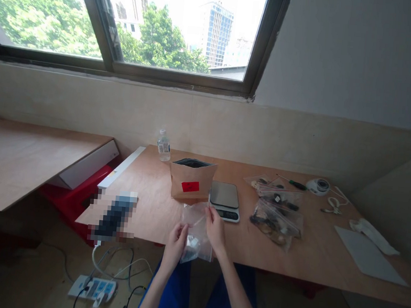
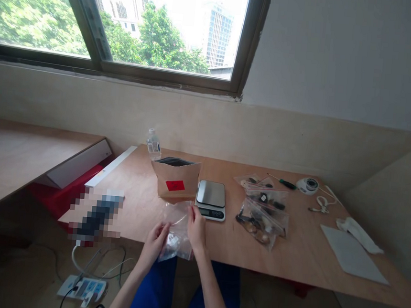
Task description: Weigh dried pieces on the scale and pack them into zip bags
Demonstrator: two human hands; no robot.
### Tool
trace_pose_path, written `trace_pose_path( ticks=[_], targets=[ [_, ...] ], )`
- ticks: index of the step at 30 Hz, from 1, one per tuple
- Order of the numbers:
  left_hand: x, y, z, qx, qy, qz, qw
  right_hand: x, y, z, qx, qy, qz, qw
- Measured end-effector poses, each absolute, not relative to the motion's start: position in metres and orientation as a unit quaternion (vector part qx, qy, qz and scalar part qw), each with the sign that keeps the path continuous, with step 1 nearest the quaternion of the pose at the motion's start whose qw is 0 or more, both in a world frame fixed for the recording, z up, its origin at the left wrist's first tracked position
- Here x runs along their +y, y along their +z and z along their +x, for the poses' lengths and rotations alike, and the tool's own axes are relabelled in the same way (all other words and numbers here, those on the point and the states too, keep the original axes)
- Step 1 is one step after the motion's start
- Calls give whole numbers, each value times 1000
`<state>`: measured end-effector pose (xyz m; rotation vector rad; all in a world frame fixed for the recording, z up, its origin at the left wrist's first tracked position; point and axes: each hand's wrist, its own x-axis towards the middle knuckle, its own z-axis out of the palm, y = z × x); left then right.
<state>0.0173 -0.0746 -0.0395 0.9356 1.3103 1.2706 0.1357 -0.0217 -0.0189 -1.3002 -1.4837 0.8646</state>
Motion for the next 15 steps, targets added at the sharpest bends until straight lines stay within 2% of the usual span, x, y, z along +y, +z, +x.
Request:
trace_pose_path(
  ticks=[5, 7, 9, 12, 14, 15],
  targets=[
    [-62, -51, -9, 579, 538, 429, 437, -12, -28, 189, -630, 327, -559, 429],
    [-58, -52, -29, 610, 509, 454, 404, 1, -27, 229, -634, 242, -593, 433],
    [-55, -49, -46, 650, 477, 475, 352, 14, -26, 274, -644, 107, -636, 412],
    [-53, -41, -55, 716, 458, 496, 177, 26, -30, 333, -619, -68, -717, 313],
    [-54, -37, -48, 730, 435, 524, 63, 27, -37, 359, -598, -104, -754, 252],
    [-55, -37, -43, 726, 415, 547, 39, 26, -41, 367, -589, -104, -769, 225]
  ],
)
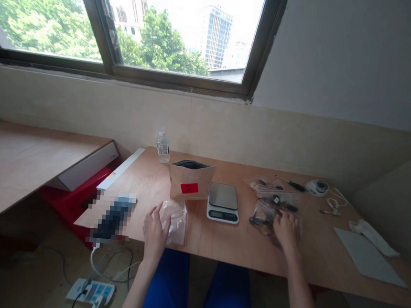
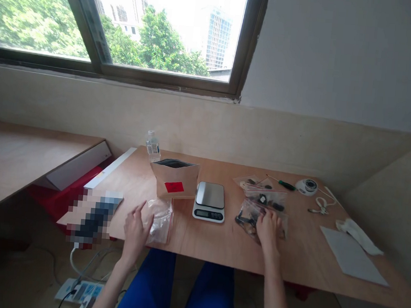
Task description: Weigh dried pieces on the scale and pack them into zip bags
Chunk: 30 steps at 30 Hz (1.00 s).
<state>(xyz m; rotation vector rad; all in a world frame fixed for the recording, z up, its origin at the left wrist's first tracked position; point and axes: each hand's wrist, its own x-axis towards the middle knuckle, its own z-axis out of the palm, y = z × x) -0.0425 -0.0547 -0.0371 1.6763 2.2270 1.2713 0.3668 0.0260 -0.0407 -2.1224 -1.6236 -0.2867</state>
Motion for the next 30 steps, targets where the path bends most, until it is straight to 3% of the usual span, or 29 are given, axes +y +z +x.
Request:
trace_pose_path(
  ticks=[5, 10, 15, 17, 20, 25, 30],
  targets=[
    [-54, -54, -17, 698, 281, 647, 125, 15, -45, 382, -549, -50, -817, 171],
    [-44, -70, -24, 665, 237, 686, 175, -10, -17, 366, -587, 108, -746, 295],
    [-54, -31, -4, 610, 373, 653, 249, -51, 21, 286, -615, 214, -649, 394],
    [-67, -6, 17, 544, 450, 611, 359, -60, 34, 245, -622, 240, -628, 401],
    [-86, 20, 47, 448, 459, 564, 519, -66, 46, 196, -647, 286, -567, 423],
    [-97, 22, 57, 484, 531, 482, 502, -75, 52, 159, -636, 385, -491, 454],
    [-97, 19, 45, 508, 536, 458, 495, -90, 55, 151, -649, 380, -459, 473]
  ],
)
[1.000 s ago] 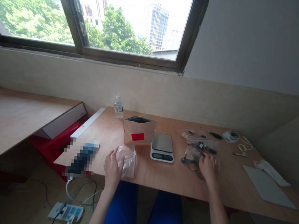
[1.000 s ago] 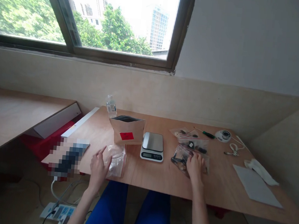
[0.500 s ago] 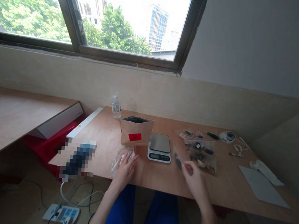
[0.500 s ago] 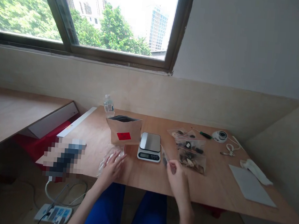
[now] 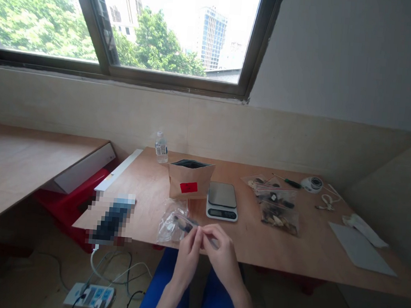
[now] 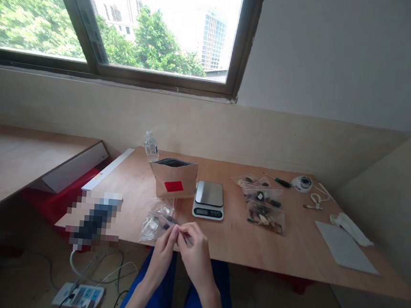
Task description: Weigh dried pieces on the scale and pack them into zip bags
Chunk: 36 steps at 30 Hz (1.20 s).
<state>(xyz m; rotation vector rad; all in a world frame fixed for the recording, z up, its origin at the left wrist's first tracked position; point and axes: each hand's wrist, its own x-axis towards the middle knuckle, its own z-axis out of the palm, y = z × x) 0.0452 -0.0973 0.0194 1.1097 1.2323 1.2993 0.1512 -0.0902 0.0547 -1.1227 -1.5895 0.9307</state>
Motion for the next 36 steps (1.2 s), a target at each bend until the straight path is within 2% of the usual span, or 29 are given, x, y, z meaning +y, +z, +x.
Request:
trace_pose_path(
  ticks=[8, 15, 18, 21, 23, 26, 30, 33, 36],
  targets=[
    [-99, 16, 38, 535, 530, 469, 461, -94, 60, 150, -667, 363, -455, 464],
    [-98, 24, 34, 500, 506, 574, 406, -92, 54, 147, -666, 320, -493, 460],
    [-101, 29, 34, 496, 501, 600, 378, -81, 56, 153, -625, 281, -535, 494],
    [-105, 30, 29, 496, 499, 608, 367, -63, 65, 170, -518, 251, -588, 568],
    [-106, 29, 24, 491, 504, 606, 371, -55, 76, 180, -476, 266, -574, 611],
    [-100, 20, 19, 479, 548, 553, 405, -53, 93, 182, -457, 320, -523, 644],
    [-87, 1, 24, 435, 614, 400, 524, -58, 100, 162, -398, 426, -470, 663],
    [-81, -11, 31, 340, 615, 336, 628, -55, 91, 146, -379, 496, -444, 643],
    [-75, -15, 34, 291, 630, 278, 664, -49, 74, 137, -413, 501, -460, 605]
  ],
)
